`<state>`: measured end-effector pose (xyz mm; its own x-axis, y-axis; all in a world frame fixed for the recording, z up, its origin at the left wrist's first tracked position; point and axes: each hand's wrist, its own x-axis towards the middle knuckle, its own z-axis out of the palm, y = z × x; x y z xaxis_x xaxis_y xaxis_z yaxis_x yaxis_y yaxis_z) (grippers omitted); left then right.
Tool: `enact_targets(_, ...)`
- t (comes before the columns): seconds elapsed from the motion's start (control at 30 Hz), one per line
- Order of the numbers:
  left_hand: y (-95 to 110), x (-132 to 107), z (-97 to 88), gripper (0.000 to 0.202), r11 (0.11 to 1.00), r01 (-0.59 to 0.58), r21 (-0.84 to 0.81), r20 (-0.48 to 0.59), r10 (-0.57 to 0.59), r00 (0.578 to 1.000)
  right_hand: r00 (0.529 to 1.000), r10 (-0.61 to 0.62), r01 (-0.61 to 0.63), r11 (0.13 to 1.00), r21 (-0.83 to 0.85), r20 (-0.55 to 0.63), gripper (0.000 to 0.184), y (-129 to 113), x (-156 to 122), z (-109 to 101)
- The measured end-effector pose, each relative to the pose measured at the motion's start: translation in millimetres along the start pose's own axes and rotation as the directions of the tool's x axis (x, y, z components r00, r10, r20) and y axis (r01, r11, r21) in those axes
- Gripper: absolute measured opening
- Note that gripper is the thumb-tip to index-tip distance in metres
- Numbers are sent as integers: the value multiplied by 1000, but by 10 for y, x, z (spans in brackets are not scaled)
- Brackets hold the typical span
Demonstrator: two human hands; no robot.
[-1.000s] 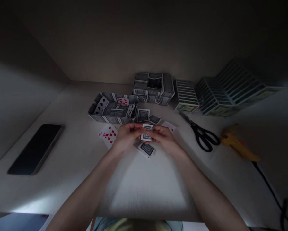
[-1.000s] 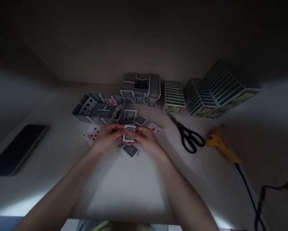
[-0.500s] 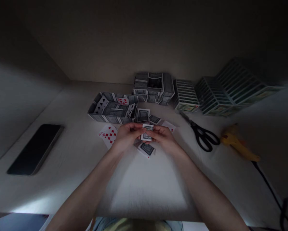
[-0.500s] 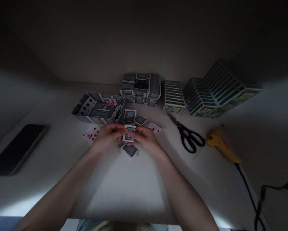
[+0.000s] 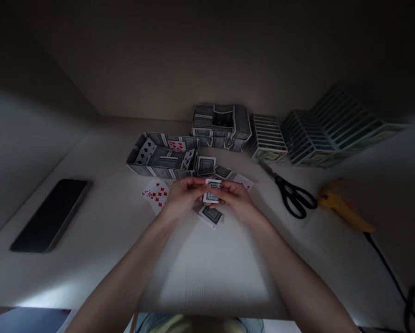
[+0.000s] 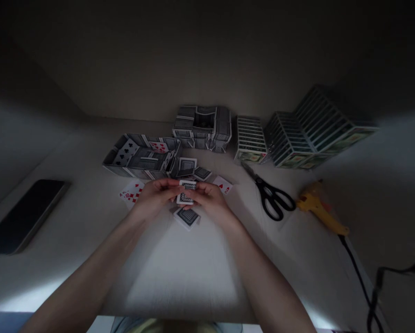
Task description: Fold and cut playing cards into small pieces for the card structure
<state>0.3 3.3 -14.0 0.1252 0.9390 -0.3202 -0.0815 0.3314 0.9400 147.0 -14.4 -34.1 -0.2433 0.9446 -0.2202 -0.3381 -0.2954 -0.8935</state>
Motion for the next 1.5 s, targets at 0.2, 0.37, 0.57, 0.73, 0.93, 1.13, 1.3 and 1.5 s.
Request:
enact_targets(0.2, -6, 4, -3, 25, 1000, -30, -6, 9, 30, 1000, 1000, -2, 2, 1000, 23, 5, 26, -10, 3, 6)
enact_targets(0.37, -6, -13, 26, 25, 998, -35, -56, -12, 34, 999, 997, 44, -44, 999, 5, 65, 28, -20, -8, 25)
enact_targets(0.57, -12, -19, 52, 24, 998, -20, -53, -33, 19, 999, 996, 36, -33, 999, -43, 80, 24, -12, -14, 34)
enact_targets(0.73, -10, -24, 56, 23, 996, -15, -85, -24, 13, 1000, 996, 33, -28, 998, -59, 81, 25, -16, -14, 26)
enact_targets(0.93, 7, -35, 64, 22, 996, -9, -94, -28, 6, 1000, 995, 38, -33, 998, -51, 96, 25, -27, -20, 32)
enact_targets(1.13, 31, -55, 68, 20, 998, -10, -60, -19, 9, 1000, 992, 36, -32, 999, -36, 122, 25, -18, -20, 31)
enact_targets(1.3, 29, -53, 63, 19, 998, -13, -58, -16, 12, 1000, 992, 31, -26, 999, -45, 120, 24, -19, -24, 31)
enact_targets(1.5, 22, -43, 55, 16, 998, -24, -64, 6, 25, 1000, 992, 37, -31, 999, -44, 124, 24, -28, -29, 30)
